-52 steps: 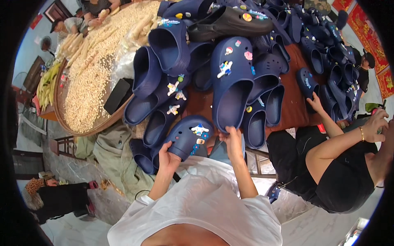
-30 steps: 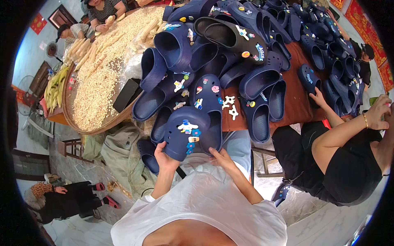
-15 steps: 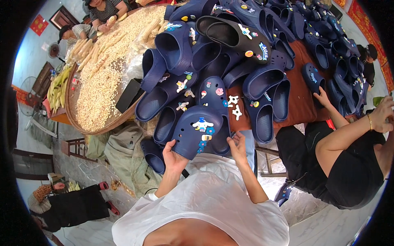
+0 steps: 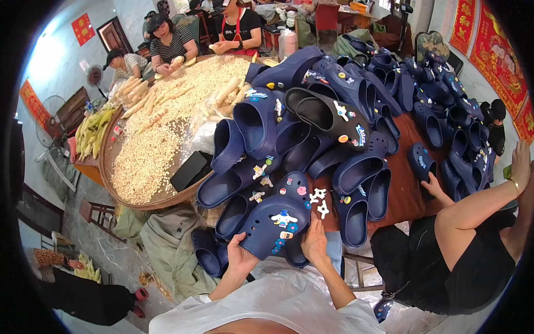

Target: Applying decorative charms to the holes of clogs.

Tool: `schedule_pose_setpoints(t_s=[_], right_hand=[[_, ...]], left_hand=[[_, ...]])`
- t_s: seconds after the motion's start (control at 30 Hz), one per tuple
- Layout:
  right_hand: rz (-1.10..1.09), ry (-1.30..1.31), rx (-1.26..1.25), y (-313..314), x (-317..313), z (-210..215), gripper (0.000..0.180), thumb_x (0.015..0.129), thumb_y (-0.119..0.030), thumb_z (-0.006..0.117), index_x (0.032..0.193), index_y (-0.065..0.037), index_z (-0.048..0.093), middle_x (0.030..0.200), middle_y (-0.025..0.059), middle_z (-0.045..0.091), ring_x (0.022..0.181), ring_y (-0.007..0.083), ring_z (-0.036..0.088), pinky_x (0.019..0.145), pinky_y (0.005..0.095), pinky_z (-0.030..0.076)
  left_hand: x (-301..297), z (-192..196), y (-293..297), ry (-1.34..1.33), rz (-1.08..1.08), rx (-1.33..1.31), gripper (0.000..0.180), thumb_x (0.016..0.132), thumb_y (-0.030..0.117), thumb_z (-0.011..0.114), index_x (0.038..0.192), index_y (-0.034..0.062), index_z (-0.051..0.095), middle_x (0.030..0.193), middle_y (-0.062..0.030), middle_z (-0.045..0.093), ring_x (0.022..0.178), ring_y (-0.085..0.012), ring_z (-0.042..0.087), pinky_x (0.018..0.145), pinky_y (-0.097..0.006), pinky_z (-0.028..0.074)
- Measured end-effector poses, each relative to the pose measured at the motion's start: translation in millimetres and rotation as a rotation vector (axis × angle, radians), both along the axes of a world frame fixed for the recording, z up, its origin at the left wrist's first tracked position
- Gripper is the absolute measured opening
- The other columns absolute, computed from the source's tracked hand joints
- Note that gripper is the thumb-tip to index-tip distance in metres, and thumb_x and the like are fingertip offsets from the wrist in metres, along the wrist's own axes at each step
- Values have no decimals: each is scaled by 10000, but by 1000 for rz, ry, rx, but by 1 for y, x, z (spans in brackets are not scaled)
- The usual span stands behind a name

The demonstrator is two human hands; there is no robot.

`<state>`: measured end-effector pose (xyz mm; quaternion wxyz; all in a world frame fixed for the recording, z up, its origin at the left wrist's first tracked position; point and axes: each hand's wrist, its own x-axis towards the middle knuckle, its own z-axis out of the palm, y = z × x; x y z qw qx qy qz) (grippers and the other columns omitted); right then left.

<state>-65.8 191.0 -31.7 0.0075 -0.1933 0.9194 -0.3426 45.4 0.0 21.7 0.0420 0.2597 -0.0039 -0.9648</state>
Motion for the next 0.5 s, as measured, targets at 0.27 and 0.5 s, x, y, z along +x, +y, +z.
schedule_pose_setpoints(t_s=[0.27, 0.5], right_hand=[[256, -251, -251, 34, -28, -12, 684, 839, -42, 606, 1427, -55, 256, 1281, 221, 482, 1172, 343, 531, 906, 396, 458], [327, -439, -313, 49, -35, -2, 591, 843, -30, 593, 1377, -42, 339, 1152, 159, 552, 1040, 243, 600, 795, 329, 487]], left_hand=[[-7, 0, 8, -40, -27, -25, 381, 863, 152, 504, 1216, 10, 516, 1246, -136, 588, 1189, -308, 539, 1067, -517, 351], [-4, -3, 7, -35, -33, -25, 405, 872, 149, 490, 1257, 23, 483, 1256, -125, 575, 1200, -293, 531, 1069, -502, 354]])
